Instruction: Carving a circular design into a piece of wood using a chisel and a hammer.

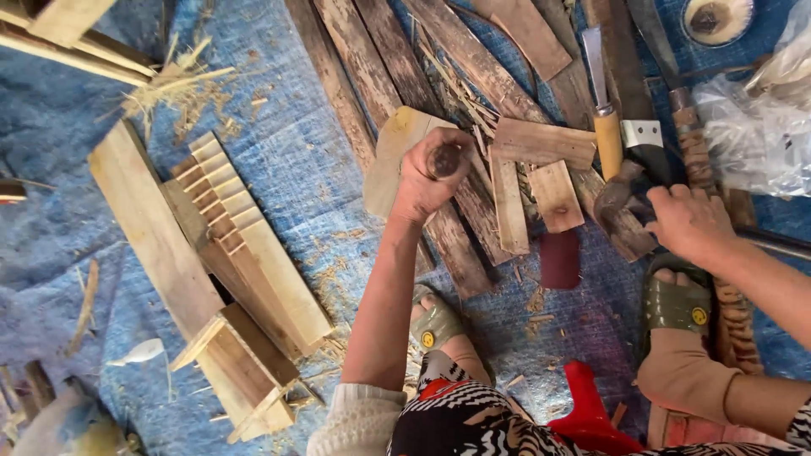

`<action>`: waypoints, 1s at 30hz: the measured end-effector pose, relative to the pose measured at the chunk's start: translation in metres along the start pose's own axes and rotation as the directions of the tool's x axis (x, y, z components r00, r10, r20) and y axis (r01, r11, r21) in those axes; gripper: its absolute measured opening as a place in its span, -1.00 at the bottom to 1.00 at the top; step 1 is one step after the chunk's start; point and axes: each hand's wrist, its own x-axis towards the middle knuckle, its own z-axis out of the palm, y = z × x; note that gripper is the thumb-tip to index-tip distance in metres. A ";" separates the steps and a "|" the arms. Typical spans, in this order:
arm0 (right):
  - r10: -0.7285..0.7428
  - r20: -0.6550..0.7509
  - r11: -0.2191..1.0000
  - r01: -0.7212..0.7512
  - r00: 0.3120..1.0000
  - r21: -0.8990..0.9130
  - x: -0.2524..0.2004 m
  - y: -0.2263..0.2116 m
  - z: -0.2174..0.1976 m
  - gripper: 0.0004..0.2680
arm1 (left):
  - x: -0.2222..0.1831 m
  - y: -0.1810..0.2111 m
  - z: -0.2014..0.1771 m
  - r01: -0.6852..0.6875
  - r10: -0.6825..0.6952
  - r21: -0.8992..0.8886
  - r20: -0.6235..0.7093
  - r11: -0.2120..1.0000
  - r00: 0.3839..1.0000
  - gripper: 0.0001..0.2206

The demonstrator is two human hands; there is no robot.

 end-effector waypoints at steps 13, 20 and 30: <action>-0.054 -0.305 0.990 0.090 0.951 0.107 -0.031 -0.004 0.006 -0.85 | -0.005 -0.004 -0.006 0.042 -0.044 -0.032 -0.063 0.999 0.997 -0.82; -0.131 -0.514 0.693 0.449 0.848 0.564 -0.047 -0.111 -0.086 -0.82 | -0.009 -0.002 -0.009 0.024 -0.026 -0.032 -0.078 0.999 0.997 -0.84; -0.397 -0.777 0.244 0.872 0.489 0.425 -0.128 -0.216 -0.322 -0.47 | -0.011 -0.012 -0.007 -0.095 0.087 -0.054 -0.124 0.994 0.988 -0.74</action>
